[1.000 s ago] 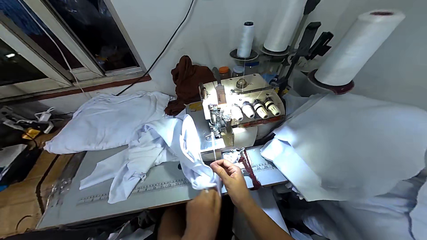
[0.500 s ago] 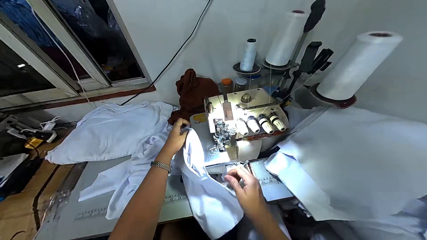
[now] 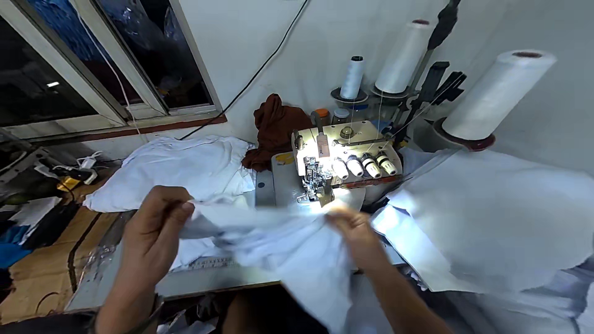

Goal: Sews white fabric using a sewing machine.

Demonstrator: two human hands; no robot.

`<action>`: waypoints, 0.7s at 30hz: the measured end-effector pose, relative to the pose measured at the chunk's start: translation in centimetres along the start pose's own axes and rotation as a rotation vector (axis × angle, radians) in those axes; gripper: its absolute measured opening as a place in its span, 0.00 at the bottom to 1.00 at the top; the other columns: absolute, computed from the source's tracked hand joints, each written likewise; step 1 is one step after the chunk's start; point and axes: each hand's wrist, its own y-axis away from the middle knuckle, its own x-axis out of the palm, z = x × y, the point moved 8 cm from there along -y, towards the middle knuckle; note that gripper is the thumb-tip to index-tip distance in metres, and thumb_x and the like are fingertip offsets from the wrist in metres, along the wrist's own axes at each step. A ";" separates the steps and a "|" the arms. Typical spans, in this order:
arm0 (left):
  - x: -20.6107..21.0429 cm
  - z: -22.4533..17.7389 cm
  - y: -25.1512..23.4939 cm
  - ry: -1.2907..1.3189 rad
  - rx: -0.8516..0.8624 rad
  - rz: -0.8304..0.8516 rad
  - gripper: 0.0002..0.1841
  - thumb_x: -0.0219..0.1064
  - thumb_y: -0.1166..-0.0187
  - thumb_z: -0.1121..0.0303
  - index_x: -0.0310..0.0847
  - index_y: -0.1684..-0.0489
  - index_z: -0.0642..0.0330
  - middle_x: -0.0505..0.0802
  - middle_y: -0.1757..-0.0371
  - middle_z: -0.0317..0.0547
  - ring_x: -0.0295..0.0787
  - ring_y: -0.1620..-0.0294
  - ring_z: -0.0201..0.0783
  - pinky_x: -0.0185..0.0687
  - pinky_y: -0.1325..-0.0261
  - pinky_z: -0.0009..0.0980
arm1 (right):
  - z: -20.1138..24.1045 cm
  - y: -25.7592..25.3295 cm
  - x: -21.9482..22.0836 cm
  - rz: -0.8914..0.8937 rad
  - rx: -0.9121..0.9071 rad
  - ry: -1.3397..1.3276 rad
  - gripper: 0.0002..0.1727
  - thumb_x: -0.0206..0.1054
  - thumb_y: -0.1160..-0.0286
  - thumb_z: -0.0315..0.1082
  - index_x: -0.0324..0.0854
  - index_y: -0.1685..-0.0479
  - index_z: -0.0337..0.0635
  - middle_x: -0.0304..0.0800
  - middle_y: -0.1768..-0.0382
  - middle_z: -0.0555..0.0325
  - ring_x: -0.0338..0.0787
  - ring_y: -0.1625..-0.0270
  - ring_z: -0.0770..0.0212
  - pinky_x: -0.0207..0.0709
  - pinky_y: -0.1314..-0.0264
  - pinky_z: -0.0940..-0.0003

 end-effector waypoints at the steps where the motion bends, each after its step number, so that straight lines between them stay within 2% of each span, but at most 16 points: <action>1: -0.3 -1.1 0.0 0.037 -0.020 0.043 0.06 0.61 0.13 0.55 0.79 0.56 0.42 0.83 0.66 0.16 0.77 0.68 0.09 0.74 0.63 0.09 | 1.8 -0.9 -2.1 -0.120 -0.061 0.019 0.12 0.57 0.13 0.30 0.89 0.54 0.44 0.91 0.54 0.72 0.87 0.51 0.81 0.83 0.43 0.79; 2: -0.2 -2.0 0.1 0.061 -0.039 0.104 0.07 0.65 0.17 0.51 0.80 0.59 0.38 0.82 0.72 0.15 0.76 0.74 0.10 0.72 0.70 0.08 | 3.5 -1.5 -3.1 -0.160 -0.136 0.028 0.16 0.51 0.10 0.31 0.88 0.49 0.44 0.92 0.50 0.70 0.88 0.46 0.78 0.83 0.39 0.76; 3: -0.2 -2.6 0.2 0.075 -0.053 0.165 0.09 0.69 0.23 0.47 0.81 0.62 0.37 0.82 0.75 0.15 0.76 0.78 0.12 0.72 0.75 0.09 | 4.9 -1.9 -3.1 -0.149 -0.172 0.052 0.16 0.49 0.08 0.33 0.87 0.48 0.45 0.92 0.52 0.70 0.89 0.49 0.78 0.84 0.42 0.76; 5: -1.8 -3.2 0.1 0.093 -0.084 0.255 0.12 0.77 0.32 0.46 0.85 0.64 0.37 0.86 0.75 0.18 0.79 0.78 0.15 0.76 0.75 0.12 | 7.3 -1.9 -1.6 0.026 -0.143 0.104 0.14 0.52 0.08 0.36 0.85 0.57 0.49 0.86 0.67 0.73 0.84 0.65 0.81 0.81 0.60 0.82; 6: -3.2 -3.4 -0.2 0.112 -0.106 0.279 0.11 0.79 0.34 0.48 0.86 0.67 0.38 0.88 0.75 0.20 0.80 0.78 0.17 0.76 0.75 0.13 | 8.9 -2.0 -1.3 0.111 -0.122 0.087 0.15 0.52 0.09 0.36 0.86 0.60 0.51 0.85 0.70 0.74 0.84 0.68 0.81 0.81 0.65 0.82; 8: -5.0 -5.0 -0.8 0.240 -0.168 0.371 0.10 0.83 0.39 0.51 0.89 0.72 0.39 0.90 0.78 0.22 0.82 0.80 0.16 0.77 0.78 0.12 | 13.2 -2.0 -3.3 0.074 -0.130 0.040 0.17 0.51 0.09 0.38 0.87 0.62 0.60 0.87 0.70 0.80 0.84 0.70 0.85 0.81 0.68 0.86; 11: -3.6 -7.1 -0.5 0.495 -0.036 0.701 0.05 0.77 0.28 0.56 0.91 0.69 0.42 0.92 0.73 0.19 0.86 0.73 0.12 0.81 0.71 0.09 | 18.5 -1.6 -7.3 -0.071 -0.258 -0.033 0.19 0.42 0.04 0.42 0.83 0.50 0.69 0.90 0.60 0.90 0.86 0.56 0.94 0.80 0.51 0.94; 13: -2.7 -6.0 -1.7 0.430 0.023 0.785 0.03 0.74 0.24 0.59 0.92 0.66 0.40 0.93 0.69 0.15 0.87 0.69 0.09 0.82 0.68 0.08 | 19.8 -2.2 -6.7 -0.068 -0.265 -0.120 0.26 0.31 0.04 0.38 0.79 0.52 0.67 0.91 0.58 0.92 0.84 0.51 0.97 0.77 0.45 0.96; 14: -2.6 -4.9 -3.4 0.257 -0.025 0.702 0.04 0.75 0.27 0.64 0.92 0.71 0.42 0.93 0.74 0.17 0.85 0.74 0.11 0.81 0.72 0.11 | 19.7 -2.8 -5.9 -0.092 -0.204 -0.164 0.29 0.27 0.04 0.36 0.79 0.57 0.66 0.91 0.62 0.93 0.84 0.55 0.98 0.78 0.48 0.97; 15: -2.7 -3.7 -5.9 -0.015 -0.118 0.557 0.06 0.77 0.31 0.70 0.89 0.76 0.51 0.90 0.80 0.29 0.83 0.80 0.21 0.78 0.78 0.22 | 19.1 -3.9 -5.4 -0.103 -0.126 -0.173 0.29 0.26 0.04 0.36 0.78 0.57 0.65 0.90 0.64 0.92 0.84 0.57 0.98 0.79 0.50 0.96; 16: -2.9 -2.6 -8.6 -0.300 -0.213 0.447 0.06 0.77 0.27 0.70 0.89 0.69 0.62 0.89 0.76 0.48 0.84 0.75 0.41 0.79 0.71 0.43 | 18.6 -5.3 -5.5 -0.106 -0.052 -0.147 0.26 0.27 0.03 0.39 0.76 0.54 0.63 0.89 0.64 0.89 0.85 0.57 0.97 0.79 0.50 0.94; 17: -3.5 -1.5 -11.3 -0.480 -0.301 0.337 0.11 0.74 0.22 0.67 0.89 0.57 0.70 0.90 0.63 0.68 0.88 0.60 0.65 0.78 0.55 0.67 | 18.7 -7.2 -6.3 -0.122 -0.046 -0.080 0.25 0.29 0.02 0.40 0.77 0.50 0.58 0.89 0.63 0.84 0.85 0.57 0.95 0.80 0.50 0.93; 18: -4.8 -0.5 -13.7 -0.550 -0.339 0.205 0.16 0.69 0.17 0.64 0.86 0.49 0.74 0.88 0.52 0.80 0.84 0.46 0.78 0.69 0.43 0.79 | 19.2 -9.8 -8.2 -0.060 -0.180 0.034 0.23 0.32 0.02 0.36 0.78 0.42 0.48 0.88 0.58 0.75 0.84 0.53 0.91 0.77 0.46 0.89; 19: -7.0 -0.1 -15.8 -0.597 -0.331 0.069 0.19 0.66 0.15 0.61 0.85 0.44 0.74 0.86 0.45 0.82 0.80 0.38 0.81 0.64 0.37 0.81 | 18.9 -13.6 -10.8 0.155 -0.502 0.166 0.26 0.33 0.03 0.35 0.72 0.23 0.37 0.89 0.42 0.68 0.84 0.39 0.87 0.77 0.35 0.86; 20: -9.6 0.1 -17.7 -0.623 -0.300 -0.059 0.22 0.64 0.14 0.57 0.84 0.41 0.72 0.86 0.41 0.81 0.79 0.34 0.80 0.62 0.34 0.80 | 19.1 -17.0 -13.1 0.251 -0.596 0.310 0.25 0.33 0.02 0.39 0.66 0.18 0.43 0.84 0.35 0.71 0.80 0.33 0.88 0.75 0.29 0.85; 21: -12.6 0.6 -19.2 -0.630 -0.271 -0.175 0.24 0.63 0.15 0.54 0.84 0.38 0.70 0.86 0.38 0.78 0.79 0.32 0.75 0.63 0.31 0.76 | 19.4 -19.4 -14.9 0.206 -0.630 0.344 0.20 0.40 0.04 0.40 0.70 0.24 0.48 0.85 0.38 0.74 0.81 0.35 0.86 0.76 0.30 0.82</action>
